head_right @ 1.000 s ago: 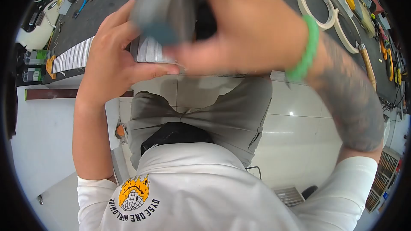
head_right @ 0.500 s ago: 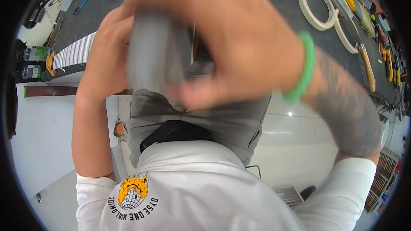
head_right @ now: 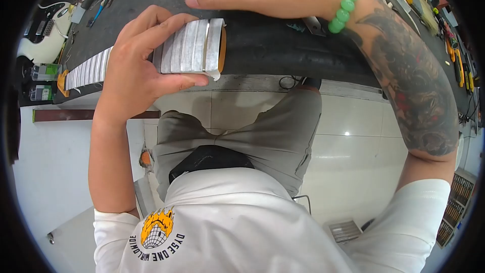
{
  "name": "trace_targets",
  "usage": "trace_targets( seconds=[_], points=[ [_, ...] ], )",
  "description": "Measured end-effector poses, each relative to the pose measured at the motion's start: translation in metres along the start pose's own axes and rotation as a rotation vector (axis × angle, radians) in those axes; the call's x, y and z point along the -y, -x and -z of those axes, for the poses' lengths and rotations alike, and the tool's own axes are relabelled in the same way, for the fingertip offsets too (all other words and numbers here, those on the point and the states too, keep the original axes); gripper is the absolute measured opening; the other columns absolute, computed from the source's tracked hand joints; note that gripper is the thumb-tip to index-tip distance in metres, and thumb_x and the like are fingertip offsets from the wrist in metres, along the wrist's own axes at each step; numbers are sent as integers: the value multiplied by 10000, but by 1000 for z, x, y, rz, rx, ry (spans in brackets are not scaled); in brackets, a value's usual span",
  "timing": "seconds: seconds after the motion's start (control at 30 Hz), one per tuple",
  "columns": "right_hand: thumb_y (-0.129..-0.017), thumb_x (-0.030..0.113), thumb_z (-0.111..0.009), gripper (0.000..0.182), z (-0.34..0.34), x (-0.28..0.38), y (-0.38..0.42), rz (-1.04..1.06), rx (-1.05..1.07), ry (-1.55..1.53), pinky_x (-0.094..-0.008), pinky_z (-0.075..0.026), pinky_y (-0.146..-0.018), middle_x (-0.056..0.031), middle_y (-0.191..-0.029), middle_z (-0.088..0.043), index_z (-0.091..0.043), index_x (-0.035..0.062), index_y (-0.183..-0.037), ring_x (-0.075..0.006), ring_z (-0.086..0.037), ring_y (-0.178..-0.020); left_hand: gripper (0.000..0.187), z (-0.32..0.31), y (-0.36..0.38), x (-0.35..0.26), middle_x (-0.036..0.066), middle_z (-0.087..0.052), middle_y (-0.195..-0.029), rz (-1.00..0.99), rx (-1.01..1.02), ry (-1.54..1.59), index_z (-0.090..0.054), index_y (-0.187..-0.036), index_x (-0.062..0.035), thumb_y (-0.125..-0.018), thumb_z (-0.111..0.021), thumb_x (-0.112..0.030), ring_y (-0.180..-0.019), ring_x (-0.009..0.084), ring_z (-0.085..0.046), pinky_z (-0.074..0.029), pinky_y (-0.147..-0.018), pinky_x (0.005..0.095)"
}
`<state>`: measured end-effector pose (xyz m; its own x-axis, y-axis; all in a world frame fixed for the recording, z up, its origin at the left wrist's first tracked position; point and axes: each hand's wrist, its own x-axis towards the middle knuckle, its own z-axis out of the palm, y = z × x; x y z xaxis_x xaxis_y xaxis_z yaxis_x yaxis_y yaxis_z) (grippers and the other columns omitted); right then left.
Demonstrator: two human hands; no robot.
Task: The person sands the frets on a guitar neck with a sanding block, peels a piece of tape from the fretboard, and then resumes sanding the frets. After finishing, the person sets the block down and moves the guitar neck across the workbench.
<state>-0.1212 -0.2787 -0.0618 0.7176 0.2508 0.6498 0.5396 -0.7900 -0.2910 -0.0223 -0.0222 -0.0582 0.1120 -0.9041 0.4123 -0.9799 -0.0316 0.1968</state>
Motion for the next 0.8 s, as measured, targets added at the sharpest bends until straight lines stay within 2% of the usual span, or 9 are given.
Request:
trace_targets(
  seconds=[0.27,0.4,0.43,0.5,0.53,0.6,0.63,0.73,0.8],
  points=[
    [-882,389,-832,855,14,33,-5,-477,87,-546,-397,-453,-1050,-173,-1331,-483,-356,34,-1497,-272,-512,-1251,804,0,-1,-2,85,-602,-958,21,13,0,-714,-1173,-19,-531,-949,-442,-910,305,-589,-477,-831,396],
    [-829,338,-838,866,0,43,7,162,16,-17,-484,-425,-1067,-208,-1290,-474,-371,-3,-1474,-340,-510,-1242,689,4,0,-4,96,-649,-1022,25,7,-20,-718,-1151,-20,-593,-944,-354,-977,327,-621,-495,-866,392],
    [-812,331,-840,859,-20,37,9,215,17,-401,-521,-410,-1075,-207,-1269,-502,-395,0,-1468,-366,-480,-1262,615,6,1,-2,104,-670,-1074,19,45,-17,-722,-1137,-24,-622,-926,-291,-1018,342,-632,-502,-888,393],
    [-786,339,-843,874,8,58,5,345,352,-353,-543,-409,-1076,-193,-1284,-522,-408,9,-1468,-393,-433,-1298,544,8,1,1,112,-690,-1125,18,80,-18,-726,-1122,-28,-650,-907,-228,-1059,358,-643,-509,-910,394],
    [-786,339,-843,874,2,47,4,350,353,-356,-543,-409,-1076,-193,-1284,-522,-408,9,-1468,-393,-433,-1298,500,9,0,3,113,-698,-1155,50,96,39,-732,-1115,-39,-658,-878,-181,-1089,362,-646,-512,-927,401],
    [-756,362,-860,905,-14,26,3,560,-10,381,-543,-430,-1059,-194,-1314,-513,-416,11,-1463,-418,-407,-1318,450,7,0,-3,116,-706,-1188,59,104,12,-745,-1092,-63,-660,-850,-139,-1118,369,-647,-511,-960,417],
    [-737,391,-882,948,-2,41,9,157,3,58,-532,-439,-1057,-216,-1314,-497,-416,3,-1465,-428,-407,-1317,450,6,-1,-4,116,-706,-1188,55,105,13,-745,-1092,-63,-660,-850,-139,-1118,369,-647,-511,-960,417],
    [-720,373,-890,950,-7,40,13,112,-8,76,-512,-443,-1055,-234,-1324,-482,-423,0,-1459,-425,-411,-1315,492,4,-1,-1,117,-703,-1171,43,40,-15,-745,-1081,-58,-637,-900,-205,-1097,371,-644,-510,-942,415],
    [-752,294,-855,850,-19,36,13,700,-56,300,-494,-476,-1033,-233,-1380,-432,-467,39,-1464,-446,-448,-1288,633,4,3,2,126,-696,-1165,66,69,43,-737,-1080,-33,-569,-957,-336,-1068,377,-636,-504,-917,417]
  ],
)
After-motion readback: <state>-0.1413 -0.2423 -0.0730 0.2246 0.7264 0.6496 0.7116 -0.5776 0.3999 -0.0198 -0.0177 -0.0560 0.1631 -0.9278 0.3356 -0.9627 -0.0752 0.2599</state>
